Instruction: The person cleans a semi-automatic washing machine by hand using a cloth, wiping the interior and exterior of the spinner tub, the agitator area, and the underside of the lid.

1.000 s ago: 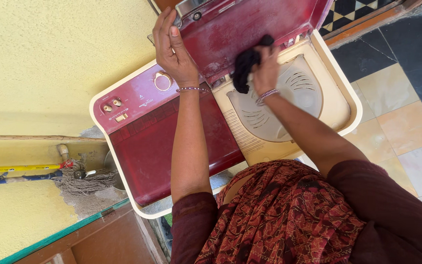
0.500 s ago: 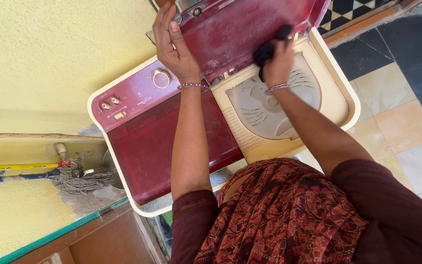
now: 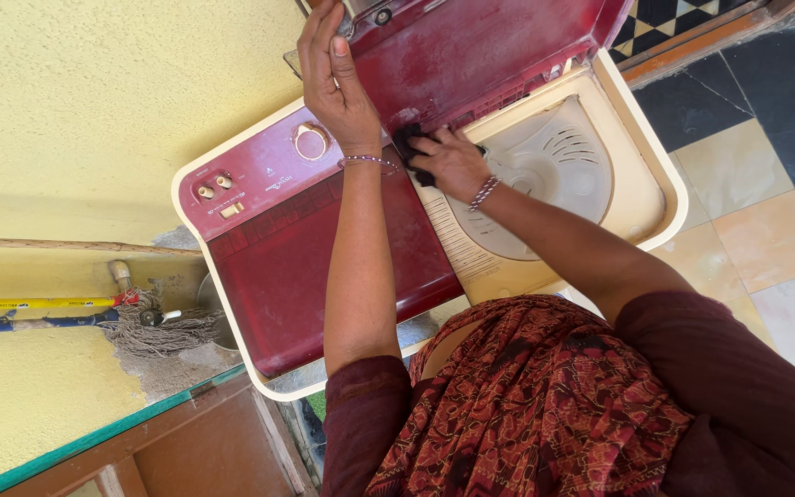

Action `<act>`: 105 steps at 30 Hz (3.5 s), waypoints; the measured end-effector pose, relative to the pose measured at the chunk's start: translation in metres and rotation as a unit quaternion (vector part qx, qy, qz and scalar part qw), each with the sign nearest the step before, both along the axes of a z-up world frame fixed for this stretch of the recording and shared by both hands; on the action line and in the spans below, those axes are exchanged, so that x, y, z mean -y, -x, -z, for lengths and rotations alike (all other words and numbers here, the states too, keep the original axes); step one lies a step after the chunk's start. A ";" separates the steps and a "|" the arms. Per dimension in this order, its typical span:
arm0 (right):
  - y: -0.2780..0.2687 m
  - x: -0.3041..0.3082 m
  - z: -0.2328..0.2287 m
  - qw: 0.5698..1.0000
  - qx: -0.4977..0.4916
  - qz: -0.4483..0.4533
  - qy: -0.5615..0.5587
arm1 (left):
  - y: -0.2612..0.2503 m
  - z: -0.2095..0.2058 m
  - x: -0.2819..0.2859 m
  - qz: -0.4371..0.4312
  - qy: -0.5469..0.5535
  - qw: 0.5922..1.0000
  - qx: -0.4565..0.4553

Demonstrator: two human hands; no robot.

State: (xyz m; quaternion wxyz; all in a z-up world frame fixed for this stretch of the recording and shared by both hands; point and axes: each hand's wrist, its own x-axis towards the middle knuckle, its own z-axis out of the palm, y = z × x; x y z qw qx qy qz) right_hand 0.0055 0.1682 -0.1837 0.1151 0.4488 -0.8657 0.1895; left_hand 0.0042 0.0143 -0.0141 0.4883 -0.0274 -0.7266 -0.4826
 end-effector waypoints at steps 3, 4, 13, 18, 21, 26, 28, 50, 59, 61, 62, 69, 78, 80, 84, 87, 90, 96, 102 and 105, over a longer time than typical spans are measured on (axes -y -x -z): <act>0.022 -0.030 0.002 0.999 0.000 -0.031 -0.039 | 0.001 0.002 0.004 -0.015 0.027 0.999 0.011; 0.031 -0.045 0.003 0.998 -0.002 -0.045 -0.049 | 0.002 0.004 0.005 -0.025 0.037 0.999 0.018; 0.026 -0.076 0.012 0.982 0.103 0.155 0.031 | -0.015 0.077 -0.007 0.015 -0.115 0.986 0.124; 0.006 -0.061 0.003 0.989 0.017 0.143 0.040 | -0.033 0.164 -0.022 0.013 -0.118 0.968 0.221; 0.007 -0.058 0.006 0.989 0.025 0.146 0.026 | -0.040 0.193 -0.023 0.002 -0.073 0.960 0.270; 0.028 -0.068 0.015 0.993 0.084 0.079 0.010 | -0.042 0.199 -0.023 -0.027 -0.027 0.948 0.317; 0.033 -0.071 0.014 0.990 0.096 0.095 0.036 | -0.042 0.199 -0.026 -0.012 -0.064 0.950 0.304; 0.013 0.013 -0.033 0.992 0.077 0.024 0.098 | -0.043 0.205 -0.019 -0.023 -0.048 0.964 0.259; 0.015 0.011 -0.043 0.998 -0.042 0.011 0.036 | -0.050 0.185 -0.020 -0.014 -0.011 0.905 0.425; 0.017 0.012 -0.039 1.000 0.014 0.023 -0.010 | -0.058 0.177 -0.018 -0.006 0.044 0.896 0.442; 0.017 0.011 -0.038 1.000 0.006 0.022 0.008 | -0.060 0.172 -0.017 -0.002 0.074 0.891 0.447; -0.006 -0.008 -0.010 0.999 0.021 0.000 0.040 | -0.082 0.172 -0.025 -0.012 0.209 0.815 0.540; -0.007 -0.008 0.002 0.997 0.065 0.012 -0.034 | -0.088 0.190 -0.022 -0.028 0.277 0.807 0.521; -0.009 -0.005 0.005 0.998 0.064 -0.004 0.002 | -0.090 0.186 -0.022 -0.014 0.264 0.808 0.527; -0.002 -0.033 0.031 0.997 0.018 -0.071 -0.021 | -0.092 0.183 -0.023 -0.033 0.281 0.805 0.521; 0.030 -0.069 0.048 0.999 -0.041 -0.024 -0.018 | -0.093 0.170 -0.025 -0.027 0.282 0.802 0.527; 0.052 -0.112 0.051 0.991 0.017 0.130 0.042 | -0.094 0.156 -0.030 -0.019 0.269 0.786 0.557; 0.023 -0.093 0.054 0.956 0.084 0.242 0.143 | -0.091 0.176 -0.024 -0.036 0.282 0.797 0.533; -0.028 -0.037 0.029 0.996 0.029 0.026 0.075 | -0.090 0.196 -0.018 -0.030 0.257 0.818 0.513; -0.010 -0.055 0.024 1.000 -0.005 -0.028 0.011 | -0.090 0.186 -0.021 -0.030 0.263 0.811 0.521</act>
